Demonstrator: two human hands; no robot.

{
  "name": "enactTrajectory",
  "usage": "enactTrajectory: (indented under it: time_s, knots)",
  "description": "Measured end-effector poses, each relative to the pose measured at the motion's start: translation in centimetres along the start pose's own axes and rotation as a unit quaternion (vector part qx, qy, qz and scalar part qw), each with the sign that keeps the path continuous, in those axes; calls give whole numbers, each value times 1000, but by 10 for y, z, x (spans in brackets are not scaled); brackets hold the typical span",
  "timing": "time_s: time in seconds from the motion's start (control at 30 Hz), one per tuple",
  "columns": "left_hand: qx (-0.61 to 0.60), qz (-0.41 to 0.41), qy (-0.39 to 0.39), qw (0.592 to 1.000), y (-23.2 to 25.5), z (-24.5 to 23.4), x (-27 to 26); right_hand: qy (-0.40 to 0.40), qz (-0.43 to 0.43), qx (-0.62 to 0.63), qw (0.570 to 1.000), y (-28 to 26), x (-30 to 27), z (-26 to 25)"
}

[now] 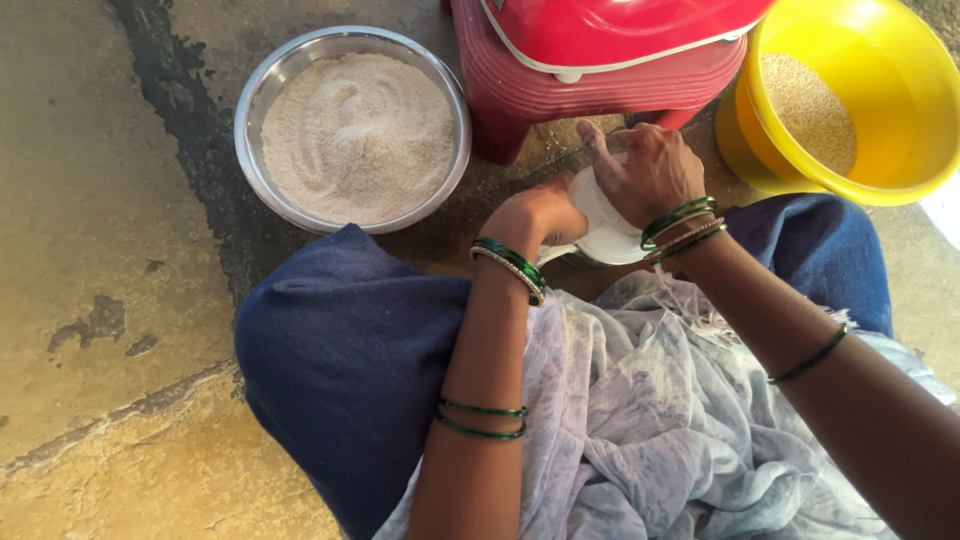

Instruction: The person scoops a white powder from a plastic container into a metal bowl, then scrapes the inside of a blender jar to collect remaining powder. They add grains from a yellow bowl into the blender jar, secure the lid, and operate the red blender.

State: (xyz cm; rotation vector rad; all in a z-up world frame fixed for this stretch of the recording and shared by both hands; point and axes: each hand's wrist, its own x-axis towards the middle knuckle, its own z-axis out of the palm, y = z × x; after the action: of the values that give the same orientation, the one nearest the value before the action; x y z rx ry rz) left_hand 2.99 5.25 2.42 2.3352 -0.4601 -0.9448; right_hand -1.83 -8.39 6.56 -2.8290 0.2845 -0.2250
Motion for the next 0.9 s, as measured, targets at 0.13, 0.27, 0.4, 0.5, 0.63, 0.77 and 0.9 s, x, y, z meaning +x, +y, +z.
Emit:
enactTrajectory:
  time_s: [0.13,0.27,0.4,0.5,0.63,0.77,0.9]
  knots:
    - [-4,0,-7,1000,0,0,1,10,-15,-6,1000,0,0,0]
    - [8,12,5,1000,0,3,2,24,-14,8,1000,0,-2,1]
    - [12,1,1,1000,1,2,1,19,-13,11,1000,-2,-2,1]
    - [11,-11,-3,1000,3,3,-2,30,-7,4,1000,-2,-3,1]
    - [21,2,16,1000,5,2,-4,30,-5,9,1000,-4,-1,1]
    - [16,1,19,1000,3,4,-1,32,1,5,999,-4,-1,1]
    - [42,16,38,998,3,12,10,33,-6,9,999,-4,0,1]
